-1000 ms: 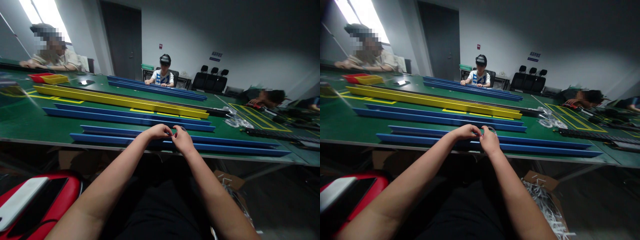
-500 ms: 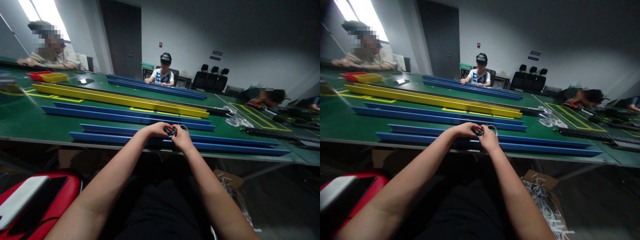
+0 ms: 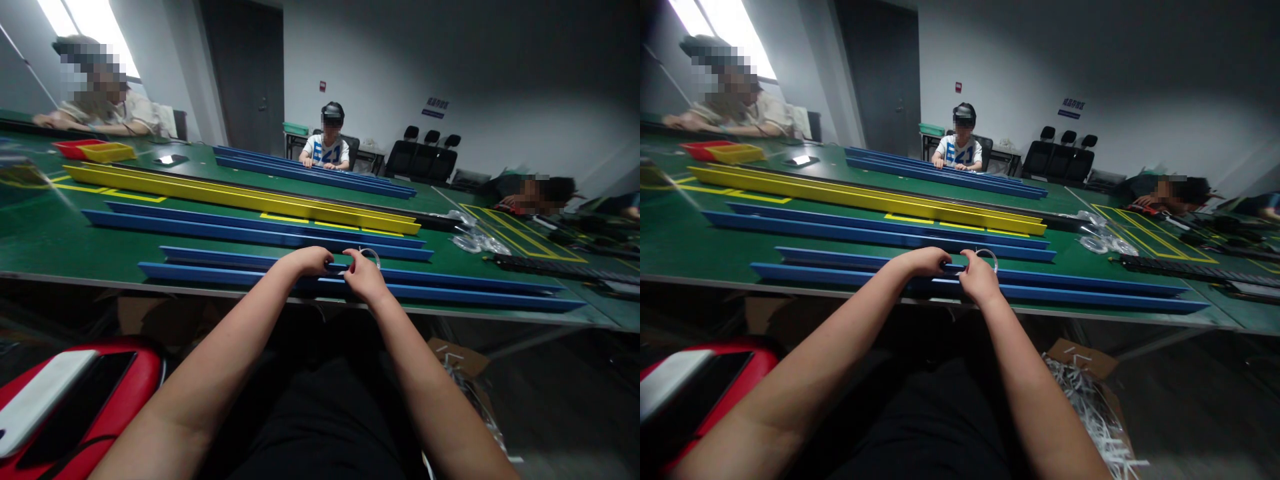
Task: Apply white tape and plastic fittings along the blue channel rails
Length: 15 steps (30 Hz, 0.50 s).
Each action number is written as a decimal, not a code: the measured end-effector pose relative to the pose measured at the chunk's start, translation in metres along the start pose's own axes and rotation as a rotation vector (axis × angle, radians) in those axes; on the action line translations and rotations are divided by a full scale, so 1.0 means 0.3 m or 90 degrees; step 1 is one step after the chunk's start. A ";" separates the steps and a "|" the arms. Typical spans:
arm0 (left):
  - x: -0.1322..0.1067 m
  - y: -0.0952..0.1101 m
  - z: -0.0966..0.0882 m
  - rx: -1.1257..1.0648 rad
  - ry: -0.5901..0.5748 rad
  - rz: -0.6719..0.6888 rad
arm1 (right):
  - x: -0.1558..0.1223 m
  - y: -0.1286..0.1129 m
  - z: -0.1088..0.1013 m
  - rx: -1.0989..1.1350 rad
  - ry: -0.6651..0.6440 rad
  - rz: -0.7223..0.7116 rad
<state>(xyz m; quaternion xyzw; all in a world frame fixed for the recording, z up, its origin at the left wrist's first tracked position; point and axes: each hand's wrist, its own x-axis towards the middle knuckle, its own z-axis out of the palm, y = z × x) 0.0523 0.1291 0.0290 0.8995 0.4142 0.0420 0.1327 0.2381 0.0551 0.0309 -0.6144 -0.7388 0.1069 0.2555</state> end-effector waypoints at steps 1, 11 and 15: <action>0.001 -0.002 0.005 -0.002 0.007 -0.004 | 0.001 -0.001 -0.001 -0.003 -0.005 -0.002; -0.011 0.031 -0.003 0.047 0.020 -0.045 | -0.020 -0.003 -0.045 -0.067 -0.008 0.011; -0.002 0.053 -0.009 0.053 0.017 -0.062 | -0.034 0.016 -0.096 -0.045 0.028 0.028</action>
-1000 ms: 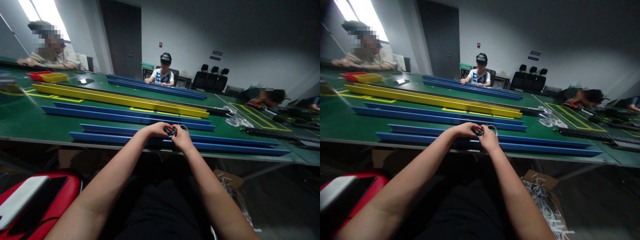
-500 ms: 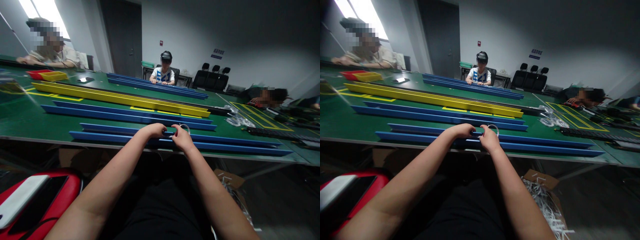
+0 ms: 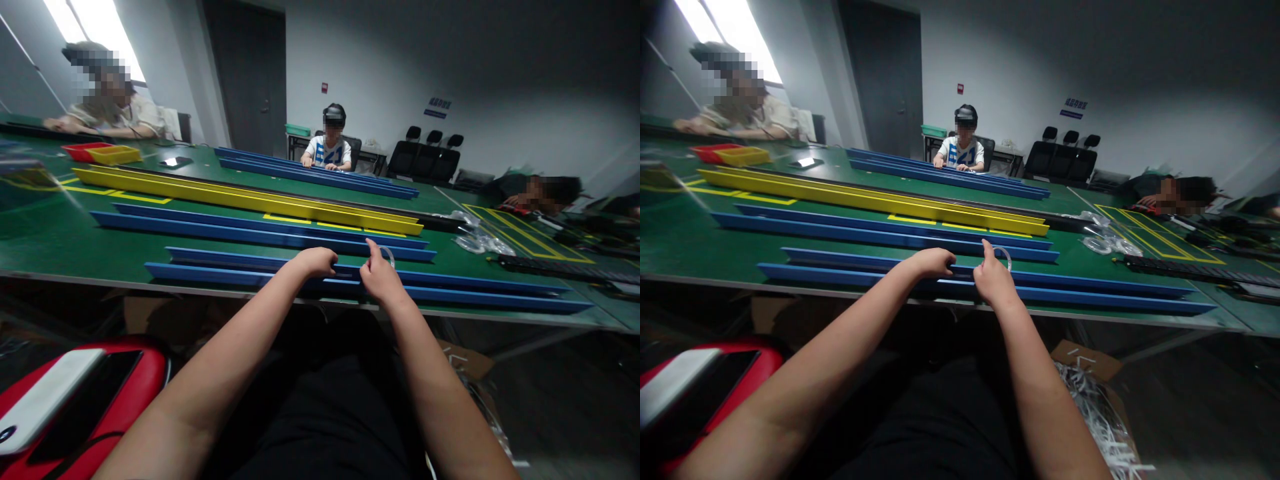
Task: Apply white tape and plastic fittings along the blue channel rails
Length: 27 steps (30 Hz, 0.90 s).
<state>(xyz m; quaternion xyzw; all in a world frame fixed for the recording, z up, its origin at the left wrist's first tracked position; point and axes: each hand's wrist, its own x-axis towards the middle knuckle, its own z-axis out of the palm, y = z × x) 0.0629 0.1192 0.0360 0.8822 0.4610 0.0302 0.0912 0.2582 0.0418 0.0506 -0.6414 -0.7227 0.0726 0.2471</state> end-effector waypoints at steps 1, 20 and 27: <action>0.002 0.006 -0.001 0.001 -0.001 -0.004 | -0.003 0.008 -0.011 0.014 0.007 -0.001; 0.068 0.127 0.022 -0.033 0.040 0.016 | -0.092 0.003 -0.012 0.078 -0.025 -0.139; 0.030 0.141 -0.002 -0.291 0.194 0.133 | -0.108 0.019 -0.005 0.086 0.015 -0.126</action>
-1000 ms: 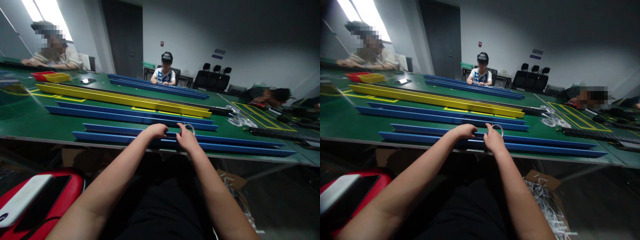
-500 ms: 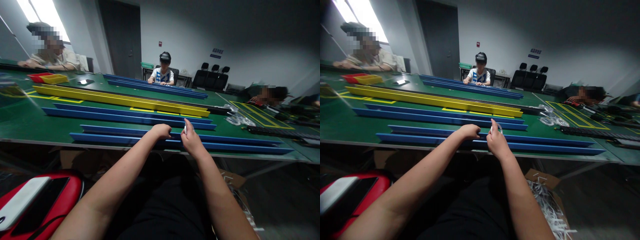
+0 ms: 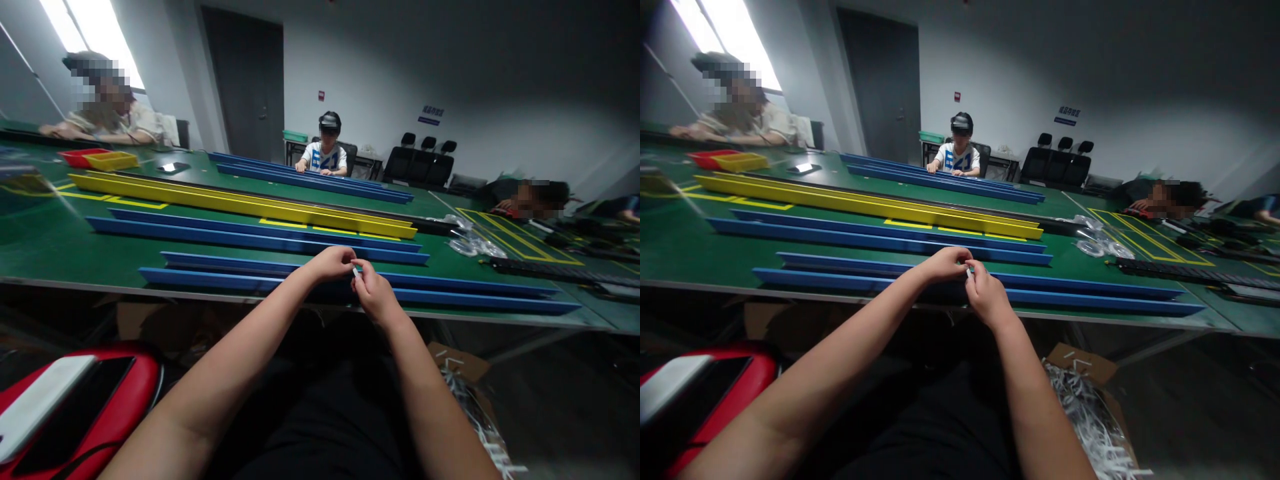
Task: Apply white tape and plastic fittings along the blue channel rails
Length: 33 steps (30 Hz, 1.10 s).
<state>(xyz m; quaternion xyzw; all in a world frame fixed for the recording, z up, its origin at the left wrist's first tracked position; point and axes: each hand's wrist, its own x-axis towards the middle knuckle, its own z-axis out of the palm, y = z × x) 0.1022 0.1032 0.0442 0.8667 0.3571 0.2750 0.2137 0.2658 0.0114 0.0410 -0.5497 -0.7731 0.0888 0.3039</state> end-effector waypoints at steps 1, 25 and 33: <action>-0.006 0.007 0.003 -0.038 0.029 0.001 | -0.002 -0.001 -0.001 0.002 0.015 -0.002; -0.310 0.169 -0.012 -0.011 0.200 -0.015 | -0.031 -0.113 -0.063 -0.083 0.078 -0.105; -0.338 0.161 0.003 -0.102 0.254 -0.004 | -0.030 -0.119 -0.051 0.135 0.083 -0.085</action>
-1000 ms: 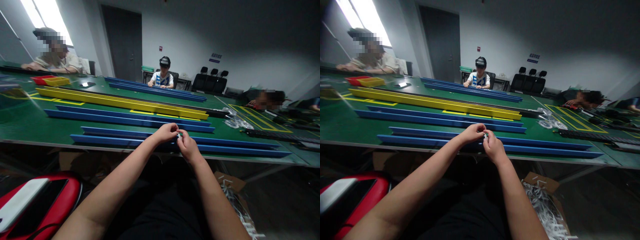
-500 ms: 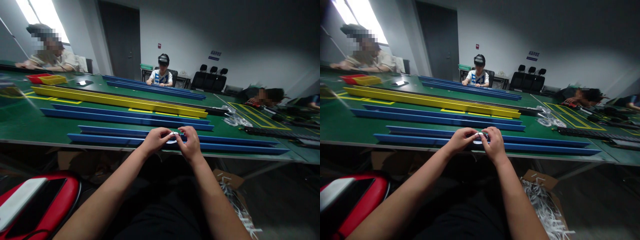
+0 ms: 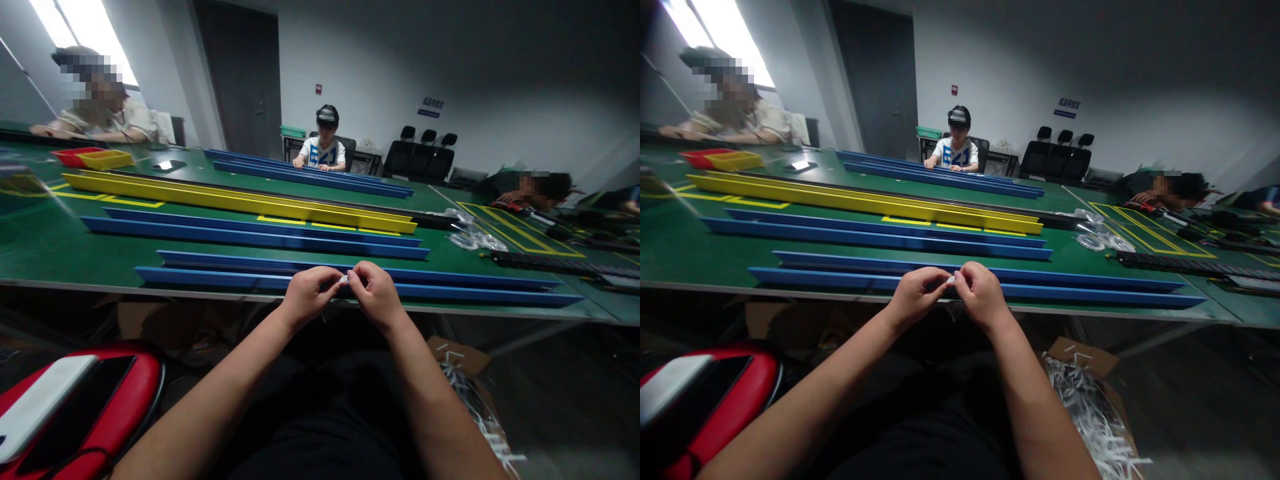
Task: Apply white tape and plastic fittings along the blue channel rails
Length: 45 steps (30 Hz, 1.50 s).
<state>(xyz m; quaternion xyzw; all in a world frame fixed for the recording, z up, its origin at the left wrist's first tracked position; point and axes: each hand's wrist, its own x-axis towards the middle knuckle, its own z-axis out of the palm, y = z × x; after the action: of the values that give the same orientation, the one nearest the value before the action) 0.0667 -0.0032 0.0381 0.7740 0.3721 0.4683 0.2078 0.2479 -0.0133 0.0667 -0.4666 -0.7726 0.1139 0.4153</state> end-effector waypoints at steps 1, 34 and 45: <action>0.000 -0.008 -0.001 -0.026 0.005 -0.012 | 0.002 0.011 0.001 0.046 0.019 0.025; 0.047 -0.154 -0.094 -0.905 0.232 -0.286 | -0.027 0.048 -0.146 0.850 0.104 0.123; 0.053 -0.194 -0.100 -0.911 0.312 -0.321 | -0.030 0.140 -0.240 1.005 0.274 0.118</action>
<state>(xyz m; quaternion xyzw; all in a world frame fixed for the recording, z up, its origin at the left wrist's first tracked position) 0.0226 0.0455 0.0223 0.2206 0.1799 0.6893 0.6662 0.3301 -0.0131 0.0836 -0.1106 -0.3270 0.5653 0.7491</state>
